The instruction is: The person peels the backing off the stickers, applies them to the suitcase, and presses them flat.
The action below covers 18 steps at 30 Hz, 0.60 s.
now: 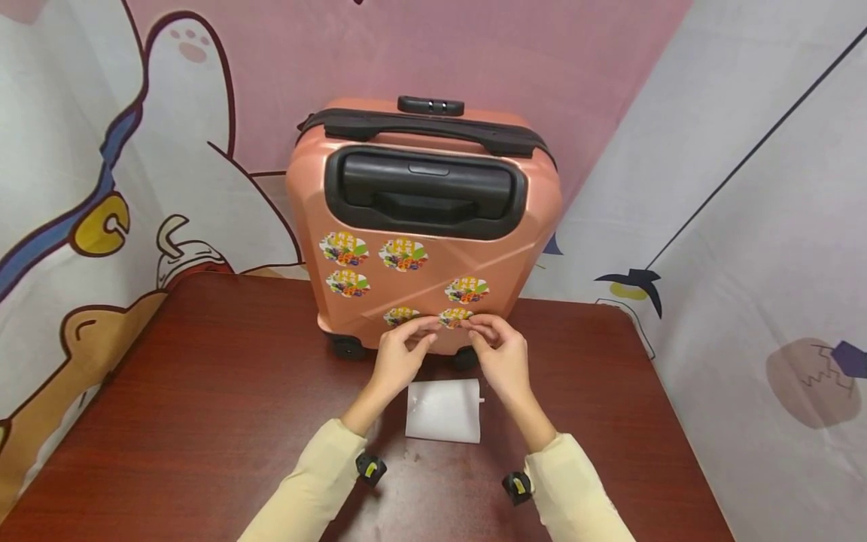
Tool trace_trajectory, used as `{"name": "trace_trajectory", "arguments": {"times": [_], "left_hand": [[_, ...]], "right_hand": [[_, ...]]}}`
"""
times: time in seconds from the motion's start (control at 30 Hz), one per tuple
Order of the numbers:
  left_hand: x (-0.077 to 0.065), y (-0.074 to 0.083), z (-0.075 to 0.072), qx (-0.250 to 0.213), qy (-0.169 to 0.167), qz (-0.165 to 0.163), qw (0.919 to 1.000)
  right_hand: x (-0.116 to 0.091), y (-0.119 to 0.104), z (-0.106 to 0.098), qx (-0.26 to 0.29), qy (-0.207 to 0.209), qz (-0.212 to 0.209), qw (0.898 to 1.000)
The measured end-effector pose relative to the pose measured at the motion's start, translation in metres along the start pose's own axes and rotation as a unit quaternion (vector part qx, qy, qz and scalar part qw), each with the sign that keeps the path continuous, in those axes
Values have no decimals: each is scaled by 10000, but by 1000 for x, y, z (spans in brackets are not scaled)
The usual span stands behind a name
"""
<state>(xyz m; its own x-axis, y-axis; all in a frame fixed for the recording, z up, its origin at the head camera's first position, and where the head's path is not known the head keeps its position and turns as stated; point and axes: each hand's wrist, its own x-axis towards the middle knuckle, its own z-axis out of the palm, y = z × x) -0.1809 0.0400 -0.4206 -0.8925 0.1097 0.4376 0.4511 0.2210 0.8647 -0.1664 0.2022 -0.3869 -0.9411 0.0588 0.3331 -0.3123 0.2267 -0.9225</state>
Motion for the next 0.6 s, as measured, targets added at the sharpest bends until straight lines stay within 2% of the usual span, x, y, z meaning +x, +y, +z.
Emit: {"name": "trace_trajectory", "arguments": {"times": [0.23,0.47,0.6], "left_hand": [[0,-1,0,-90,-15,-27,10000],[0,-1,0,-104,-8,-40,9999],[0,-1,0,-127,-7,-5,9999]], "right_hand": [[4,-10,-4,199,223,-199,9994],[1,-2,-6,218,272,-19,9994],[1,-3,-6,219,326,-108,9992]]}}
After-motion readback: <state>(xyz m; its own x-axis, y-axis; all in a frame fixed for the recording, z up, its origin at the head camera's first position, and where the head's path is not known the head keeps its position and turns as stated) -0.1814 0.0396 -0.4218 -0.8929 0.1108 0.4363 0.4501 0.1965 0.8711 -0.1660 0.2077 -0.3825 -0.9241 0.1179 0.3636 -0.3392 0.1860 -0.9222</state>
